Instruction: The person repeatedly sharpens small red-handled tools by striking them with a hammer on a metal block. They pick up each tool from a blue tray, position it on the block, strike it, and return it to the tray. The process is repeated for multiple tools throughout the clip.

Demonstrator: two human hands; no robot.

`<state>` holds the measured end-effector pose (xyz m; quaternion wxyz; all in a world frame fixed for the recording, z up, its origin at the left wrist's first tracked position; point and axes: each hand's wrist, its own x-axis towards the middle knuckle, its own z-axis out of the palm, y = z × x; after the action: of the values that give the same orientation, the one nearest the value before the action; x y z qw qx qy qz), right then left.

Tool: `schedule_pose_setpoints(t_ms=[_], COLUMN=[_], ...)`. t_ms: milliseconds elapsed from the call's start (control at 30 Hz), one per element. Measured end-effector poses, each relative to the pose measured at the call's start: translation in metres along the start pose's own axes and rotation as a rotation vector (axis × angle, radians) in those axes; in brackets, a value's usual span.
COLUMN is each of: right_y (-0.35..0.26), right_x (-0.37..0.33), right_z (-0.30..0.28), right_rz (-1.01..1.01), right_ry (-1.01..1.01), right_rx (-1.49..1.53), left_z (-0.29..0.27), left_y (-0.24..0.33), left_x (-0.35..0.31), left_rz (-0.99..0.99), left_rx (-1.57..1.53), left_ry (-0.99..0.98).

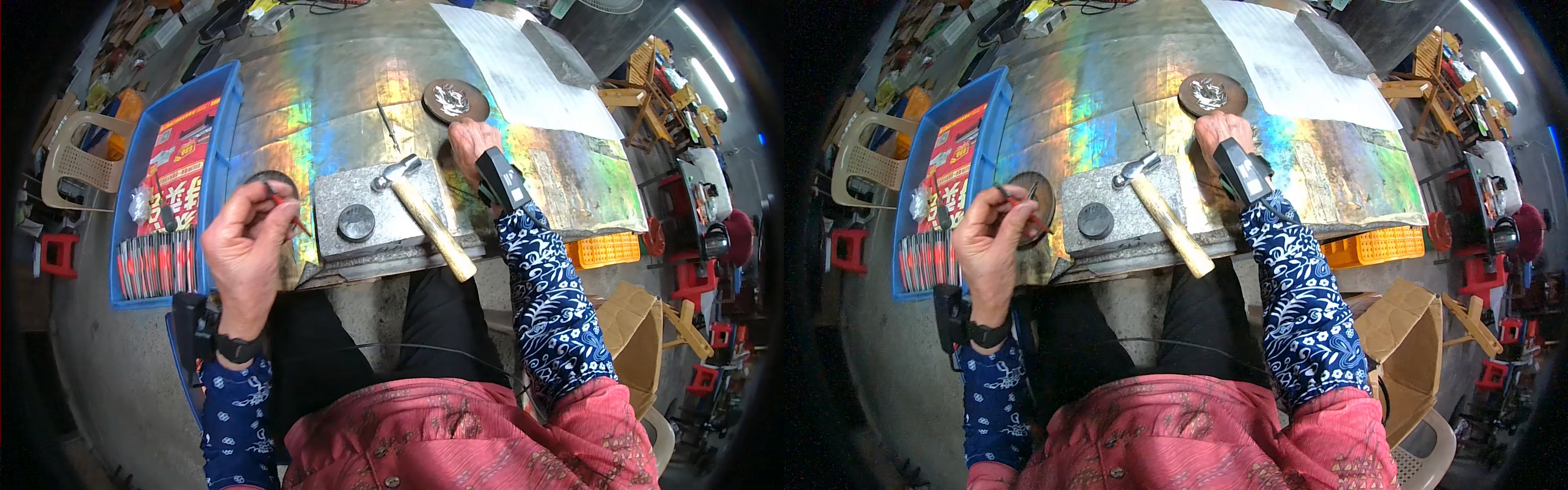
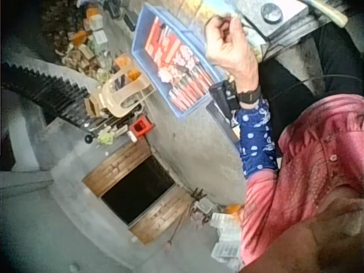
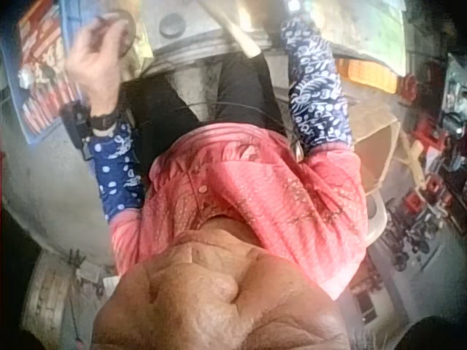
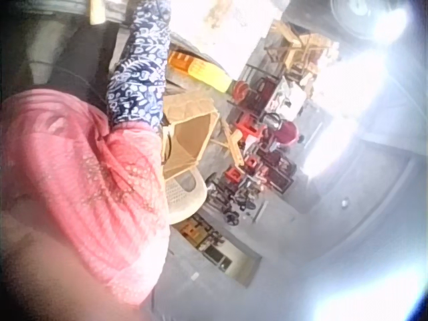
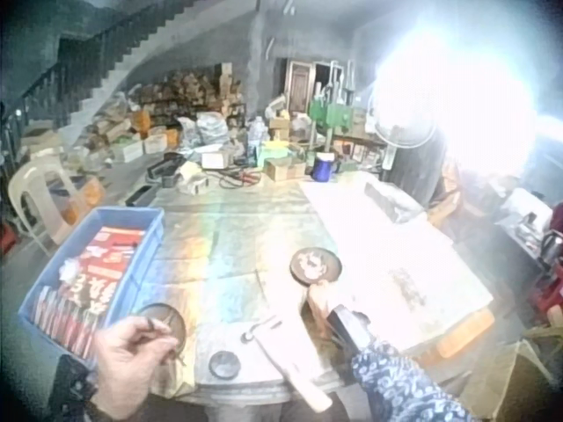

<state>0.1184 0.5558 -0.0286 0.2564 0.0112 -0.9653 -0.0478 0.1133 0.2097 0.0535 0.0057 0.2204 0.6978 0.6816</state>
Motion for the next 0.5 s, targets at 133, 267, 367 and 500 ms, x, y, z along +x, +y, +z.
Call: schedule_pose_setpoints(t_ms=[133,267,367,500], right_y=[0.001,0.0,-0.012,-0.034], right_x=[0.003,-0.004,-0.012,-0.02], right_z=[0.0,-0.013,-0.033,-0.071], right_rz=[-0.055,-0.126,0.08,0.329], right_ry=[0.04,0.142,-0.119,-0.214], right_rx=[-0.035,0.121,0.141,0.418], left_z=[0.017,0.021,0.022,0.024], left_y=[-0.01,-0.02,-0.026,-0.031], left_x=[-0.001,-0.006,-0.012,-0.016], left_rz=[0.044,0.07,0.106,0.159], left_rx=[-0.019,0.093,0.154,0.207], left_ry=[0.012,0.001,-0.014,-0.007])
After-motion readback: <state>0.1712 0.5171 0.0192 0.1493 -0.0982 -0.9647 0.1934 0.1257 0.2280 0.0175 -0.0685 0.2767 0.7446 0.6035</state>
